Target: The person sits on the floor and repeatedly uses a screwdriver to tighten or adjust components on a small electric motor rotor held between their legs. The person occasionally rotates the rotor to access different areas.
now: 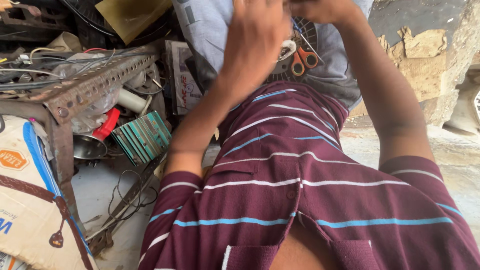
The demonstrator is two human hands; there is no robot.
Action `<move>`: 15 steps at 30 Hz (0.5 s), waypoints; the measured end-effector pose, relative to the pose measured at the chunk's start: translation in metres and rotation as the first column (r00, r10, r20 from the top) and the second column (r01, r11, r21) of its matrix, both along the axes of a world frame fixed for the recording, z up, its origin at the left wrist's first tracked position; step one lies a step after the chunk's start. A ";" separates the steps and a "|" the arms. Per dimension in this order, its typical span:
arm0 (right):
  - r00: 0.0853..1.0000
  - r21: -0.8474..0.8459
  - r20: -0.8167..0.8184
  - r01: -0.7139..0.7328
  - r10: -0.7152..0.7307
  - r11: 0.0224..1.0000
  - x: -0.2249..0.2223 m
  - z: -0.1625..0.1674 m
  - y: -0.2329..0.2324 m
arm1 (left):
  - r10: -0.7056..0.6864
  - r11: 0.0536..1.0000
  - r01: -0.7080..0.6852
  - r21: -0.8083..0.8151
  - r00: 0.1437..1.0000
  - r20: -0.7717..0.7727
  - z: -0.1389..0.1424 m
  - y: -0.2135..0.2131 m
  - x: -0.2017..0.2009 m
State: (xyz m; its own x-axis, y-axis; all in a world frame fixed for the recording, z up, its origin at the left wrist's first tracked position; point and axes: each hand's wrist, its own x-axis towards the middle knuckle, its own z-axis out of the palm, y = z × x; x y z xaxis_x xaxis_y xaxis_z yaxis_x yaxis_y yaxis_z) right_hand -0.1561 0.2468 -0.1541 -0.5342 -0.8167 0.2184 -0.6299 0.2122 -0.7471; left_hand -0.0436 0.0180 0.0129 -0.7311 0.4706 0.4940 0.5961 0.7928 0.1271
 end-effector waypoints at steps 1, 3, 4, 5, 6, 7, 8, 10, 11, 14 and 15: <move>0.992 -0.031 0.129 0.004 0.000 0.999 0.003 0.002 0.006 | -0.031 0.997 0.044 -0.062 0.980 0.197 0.005 0.000 0.020; 0.973 -0.080 0.230 0.036 -0.017 0.996 0.015 0.017 0.013 | -0.162 0.979 0.199 -0.040 0.885 0.437 0.005 -0.004 0.048; 0.977 -0.094 0.207 0.073 -0.052 0.993 0.023 0.027 0.013 | -0.270 0.958 0.285 0.043 0.836 0.478 0.003 -0.005 0.059; 0.981 -0.104 0.160 0.126 -0.109 0.986 0.035 0.039 0.011 | -0.241 0.965 0.261 0.035 0.823 0.515 -0.001 -0.008 0.066; 0.975 -0.100 0.092 0.209 -0.200 0.973 0.048 0.052 0.008 | -0.212 0.972 0.235 0.028 0.809 0.548 -0.005 -0.010 0.071; 0.944 -0.145 -0.070 0.310 -0.322 0.940 0.061 0.064 0.002 | -0.184 0.977 0.212 0.019 0.800 0.571 -0.009 -0.013 0.072; 0.872 -0.208 -0.225 0.393 -0.435 0.895 0.077 0.074 -0.005 | -0.164 0.984 0.174 0.033 0.823 0.544 -0.012 -0.016 0.070; 0.780 -0.244 -0.414 0.402 -0.470 0.882 0.113 0.088 -0.017 | -0.118 0.993 0.096 0.069 0.857 0.501 -0.016 -0.024 0.062; 0.789 -0.205 -0.464 0.348 -0.404 0.915 0.128 0.092 -0.022 | -0.091 0.996 0.081 0.043 0.877 0.472 -0.018 -0.028 0.055; 0.806 -0.072 -0.416 0.432 -0.421 0.899 0.153 0.097 -0.035 | 0.006 1.000 -0.006 0.000 0.954 0.298 -0.029 -0.038 0.017; 0.810 -0.064 -0.387 0.452 -0.440 0.890 0.160 0.098 -0.038 | 0.063 0.997 -0.069 0.019 0.974 0.217 -0.037 -0.040 -0.002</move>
State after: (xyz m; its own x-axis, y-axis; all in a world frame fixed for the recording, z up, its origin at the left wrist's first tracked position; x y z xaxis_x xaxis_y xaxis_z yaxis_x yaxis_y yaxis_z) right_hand 0.0040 0.2090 -0.0565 -0.7208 -0.5184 0.4601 -0.6928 0.5577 -0.4571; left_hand -0.0460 -0.0223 -0.0238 -0.8509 0.4069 0.3323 0.4989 0.8240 0.2685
